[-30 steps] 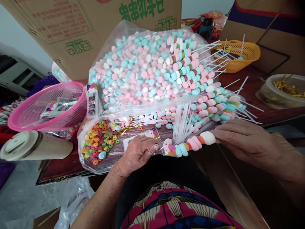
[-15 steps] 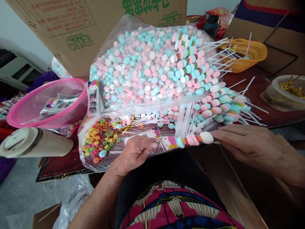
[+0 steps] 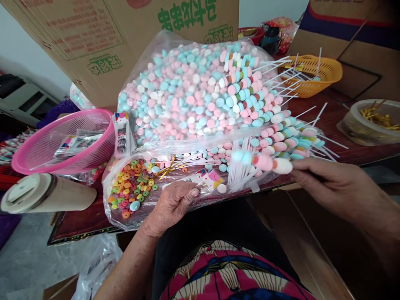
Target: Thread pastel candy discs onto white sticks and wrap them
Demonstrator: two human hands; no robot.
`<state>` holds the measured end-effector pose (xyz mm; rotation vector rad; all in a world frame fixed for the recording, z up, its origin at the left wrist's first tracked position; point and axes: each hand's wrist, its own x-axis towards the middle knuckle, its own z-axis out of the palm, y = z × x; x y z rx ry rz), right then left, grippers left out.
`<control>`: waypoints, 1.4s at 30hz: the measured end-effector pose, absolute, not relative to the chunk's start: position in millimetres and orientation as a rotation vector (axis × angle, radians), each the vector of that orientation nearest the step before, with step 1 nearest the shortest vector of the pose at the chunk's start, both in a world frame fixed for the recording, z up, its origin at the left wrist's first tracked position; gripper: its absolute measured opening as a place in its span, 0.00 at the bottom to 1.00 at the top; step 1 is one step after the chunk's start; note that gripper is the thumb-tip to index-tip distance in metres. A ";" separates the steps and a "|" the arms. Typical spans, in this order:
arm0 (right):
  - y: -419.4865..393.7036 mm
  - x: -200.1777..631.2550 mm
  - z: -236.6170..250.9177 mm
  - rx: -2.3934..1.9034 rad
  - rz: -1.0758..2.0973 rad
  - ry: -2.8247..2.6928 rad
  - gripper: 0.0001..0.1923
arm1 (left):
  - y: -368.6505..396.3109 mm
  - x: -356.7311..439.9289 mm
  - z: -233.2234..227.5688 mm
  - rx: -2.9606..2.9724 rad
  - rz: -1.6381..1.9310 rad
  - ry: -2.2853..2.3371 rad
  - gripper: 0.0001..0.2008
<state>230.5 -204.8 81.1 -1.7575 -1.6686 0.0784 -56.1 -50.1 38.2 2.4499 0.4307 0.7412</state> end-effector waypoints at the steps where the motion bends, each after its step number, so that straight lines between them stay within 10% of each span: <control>1: -201.2 223.7 82.1 -1.758 0.226 -1.515 0.07 | -51.2 -54.8 38.1 2.446 0.725 0.416 0.09; 9: -147.7 130.4 39.5 -1.311 1.219 -0.889 0.13 | -70.1 -40.7 36.6 2.358 0.520 0.465 0.15; 27: -180.5 212.5 72.8 -1.455 -0.240 -2.019 0.10 | -52.2 -80.0 33.4 2.414 0.813 0.442 0.11; 42: -188.1 233.8 84.0 -1.566 -0.538 -2.258 0.14 | -52.2 -73.6 45.7 2.490 0.479 0.535 0.15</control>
